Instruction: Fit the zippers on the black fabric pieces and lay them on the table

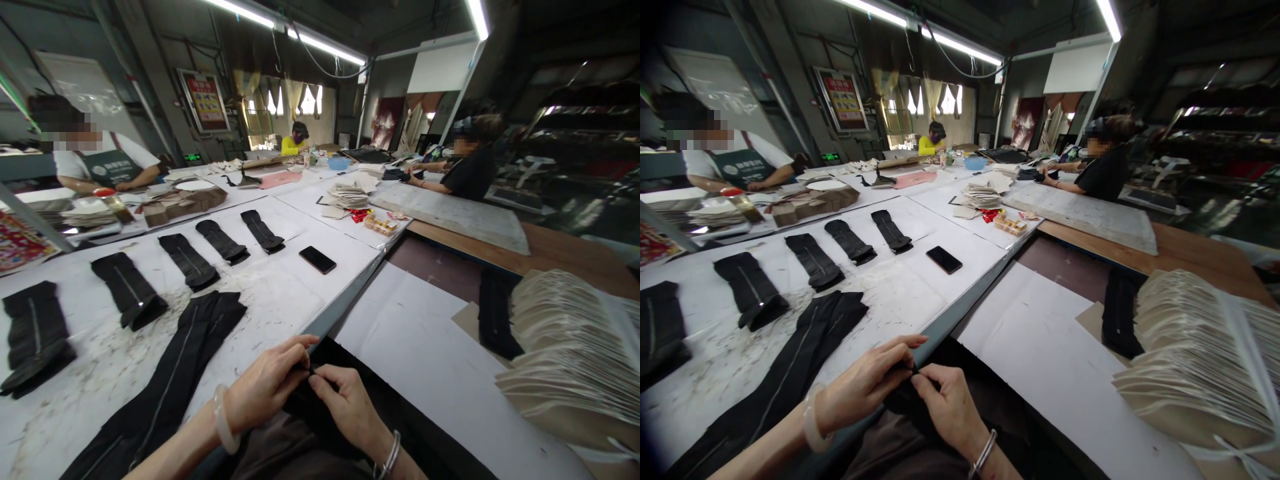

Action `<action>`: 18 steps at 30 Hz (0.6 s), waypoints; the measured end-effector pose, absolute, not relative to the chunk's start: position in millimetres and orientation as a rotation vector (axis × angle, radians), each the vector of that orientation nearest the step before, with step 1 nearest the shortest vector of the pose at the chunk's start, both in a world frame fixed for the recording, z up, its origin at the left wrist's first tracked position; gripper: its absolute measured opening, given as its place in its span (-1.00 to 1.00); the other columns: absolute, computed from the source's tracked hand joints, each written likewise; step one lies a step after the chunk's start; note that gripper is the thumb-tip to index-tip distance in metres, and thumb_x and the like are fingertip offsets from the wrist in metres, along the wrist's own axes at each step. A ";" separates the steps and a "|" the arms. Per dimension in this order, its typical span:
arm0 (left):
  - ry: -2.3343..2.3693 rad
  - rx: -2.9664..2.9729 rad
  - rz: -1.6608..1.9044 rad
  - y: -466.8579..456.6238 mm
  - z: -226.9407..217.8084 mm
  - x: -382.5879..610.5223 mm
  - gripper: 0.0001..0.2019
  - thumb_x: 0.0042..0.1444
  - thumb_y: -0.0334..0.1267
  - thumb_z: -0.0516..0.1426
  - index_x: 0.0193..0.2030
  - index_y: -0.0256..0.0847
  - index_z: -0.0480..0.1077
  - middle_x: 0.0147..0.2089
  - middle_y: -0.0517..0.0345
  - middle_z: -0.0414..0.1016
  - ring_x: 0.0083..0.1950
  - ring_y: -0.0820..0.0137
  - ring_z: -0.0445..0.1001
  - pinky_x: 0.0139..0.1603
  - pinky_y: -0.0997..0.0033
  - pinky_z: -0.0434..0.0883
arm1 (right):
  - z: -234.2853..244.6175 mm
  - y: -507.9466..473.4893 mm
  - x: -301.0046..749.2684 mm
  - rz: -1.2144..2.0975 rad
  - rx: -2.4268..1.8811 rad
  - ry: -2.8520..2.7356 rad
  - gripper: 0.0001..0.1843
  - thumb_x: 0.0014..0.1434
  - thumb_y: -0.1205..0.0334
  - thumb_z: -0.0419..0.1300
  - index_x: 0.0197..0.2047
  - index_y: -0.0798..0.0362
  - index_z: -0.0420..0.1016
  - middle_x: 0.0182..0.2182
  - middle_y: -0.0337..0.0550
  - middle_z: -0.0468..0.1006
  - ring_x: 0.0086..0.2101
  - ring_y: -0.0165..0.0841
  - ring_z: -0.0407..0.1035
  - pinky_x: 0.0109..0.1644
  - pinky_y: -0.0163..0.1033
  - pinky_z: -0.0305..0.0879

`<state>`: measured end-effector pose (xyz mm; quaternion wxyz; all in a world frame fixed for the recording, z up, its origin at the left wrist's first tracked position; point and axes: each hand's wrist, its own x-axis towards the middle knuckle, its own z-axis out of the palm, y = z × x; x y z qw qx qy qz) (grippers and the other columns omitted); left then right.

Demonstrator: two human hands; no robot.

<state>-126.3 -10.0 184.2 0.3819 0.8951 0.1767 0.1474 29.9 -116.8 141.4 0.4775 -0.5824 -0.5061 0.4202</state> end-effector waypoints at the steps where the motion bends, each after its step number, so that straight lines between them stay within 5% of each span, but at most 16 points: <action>1: 0.435 2.275 0.376 -9.2 185.9 -126.7 -0.84 0.25 -0.46 0.00 -0.20 -0.14 0.34 0.22 -0.06 0.40 0.17 0.23 0.44 0.09 0.29 0.42 | 141.9 -116.2 29.4 1.016 -1.426 -1.231 -0.60 0.27 0.06 0.10 -0.52 0.10 0.40 -0.58 -0.33 0.24 -0.49 -0.44 0.11 -0.41 -0.31 0.02; 7: 0.596 2.218 0.429 -7.8 194.4 -136.9 -0.57 0.21 -0.41 0.06 0.21 -0.07 0.27 0.30 0.04 0.34 0.30 0.24 0.31 0.32 0.23 0.24 | 144.3 -120.0 31.7 0.950 -1.486 -1.217 -0.60 0.28 0.01 0.09 -0.44 0.10 0.51 -0.57 -0.27 0.33 -0.49 -0.41 0.17 -0.41 -0.31 0.08; 10: 0.807 2.037 0.482 -10.2 187.7 -144.1 -0.50 0.15 -0.27 0.17 0.25 -0.09 0.27 0.23 0.02 0.42 0.28 0.14 0.32 0.32 0.14 0.21 | 144.4 -124.4 34.3 0.922 -1.500 -1.221 -0.60 0.28 0.01 0.09 -0.42 0.10 0.53 -0.56 -0.25 0.39 -0.50 -0.40 0.21 -0.42 -0.31 0.11; 14: 0.764 1.547 0.416 -15.1 171.5 -144.7 -0.64 0.07 -0.09 0.25 -0.04 -0.21 0.46 -0.11 0.04 0.58 -0.06 0.18 0.50 -0.01 0.25 0.41 | 144.9 -128.1 35.5 0.900 -1.490 -1.261 -0.60 0.29 0.02 0.09 -0.43 0.09 0.54 -0.55 -0.22 0.45 -0.50 -0.39 0.27 -0.43 -0.32 0.16; 18: 0.706 1.162 0.413 -20.6 163.5 -138.2 -0.63 -0.09 -0.01 0.36 -0.33 -0.28 0.44 -0.42 0.18 0.49 -0.41 0.42 0.41 -0.36 0.46 0.32 | 141.4 -127.7 34.3 0.772 -1.495 -1.349 -0.68 0.31 0.11 0.09 -0.38 0.06 0.54 -0.51 -0.20 0.52 -0.47 -0.36 0.39 -0.39 -0.32 0.29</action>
